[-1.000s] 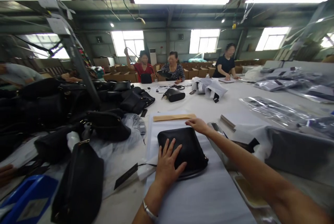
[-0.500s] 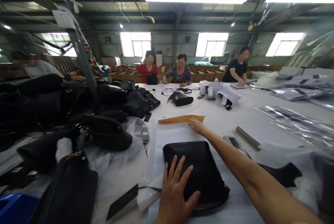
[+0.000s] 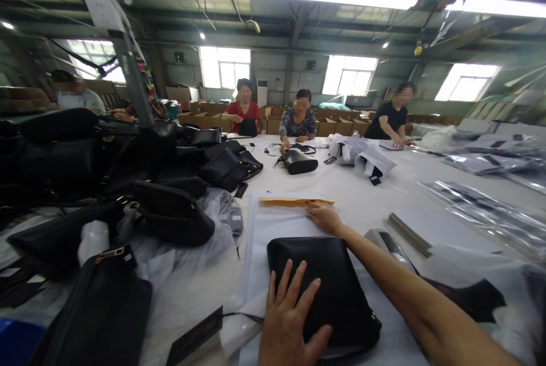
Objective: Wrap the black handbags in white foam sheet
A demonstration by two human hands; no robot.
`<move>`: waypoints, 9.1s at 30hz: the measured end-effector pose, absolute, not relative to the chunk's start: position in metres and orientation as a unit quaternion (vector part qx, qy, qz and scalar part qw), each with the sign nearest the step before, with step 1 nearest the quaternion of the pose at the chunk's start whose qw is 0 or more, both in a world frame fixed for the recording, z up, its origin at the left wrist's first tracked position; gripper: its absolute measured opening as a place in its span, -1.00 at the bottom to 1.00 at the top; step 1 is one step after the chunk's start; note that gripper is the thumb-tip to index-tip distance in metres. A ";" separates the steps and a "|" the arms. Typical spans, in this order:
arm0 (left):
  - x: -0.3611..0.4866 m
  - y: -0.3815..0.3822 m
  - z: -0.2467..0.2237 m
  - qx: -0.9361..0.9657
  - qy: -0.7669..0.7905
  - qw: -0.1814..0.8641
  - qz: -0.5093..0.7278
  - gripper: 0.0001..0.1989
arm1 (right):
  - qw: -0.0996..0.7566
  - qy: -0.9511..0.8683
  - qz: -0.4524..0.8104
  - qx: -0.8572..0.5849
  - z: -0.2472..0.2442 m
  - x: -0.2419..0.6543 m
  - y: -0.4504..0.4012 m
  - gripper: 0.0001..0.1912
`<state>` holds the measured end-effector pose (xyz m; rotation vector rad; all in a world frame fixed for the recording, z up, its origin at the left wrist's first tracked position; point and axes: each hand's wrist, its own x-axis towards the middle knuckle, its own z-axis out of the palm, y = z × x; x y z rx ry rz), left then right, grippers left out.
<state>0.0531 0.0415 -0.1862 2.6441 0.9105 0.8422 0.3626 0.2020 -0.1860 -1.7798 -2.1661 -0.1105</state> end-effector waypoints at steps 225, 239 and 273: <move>0.093 0.042 -0.150 0.934 0.324 -0.038 0.145 -0.54 | 0.630 -0.291 0.071 -0.717 -0.120 0.329 -0.137 -0.62; 0.093 0.042 -0.152 0.934 0.321 -0.018 0.156 -0.53 | 0.568 -0.287 0.200 -0.745 -0.141 0.335 -0.157 -0.55; 0.093 0.043 -0.155 0.922 0.322 0.055 0.210 -0.58 | 0.387 -0.486 0.002 -0.783 -0.124 0.346 -0.194 -0.74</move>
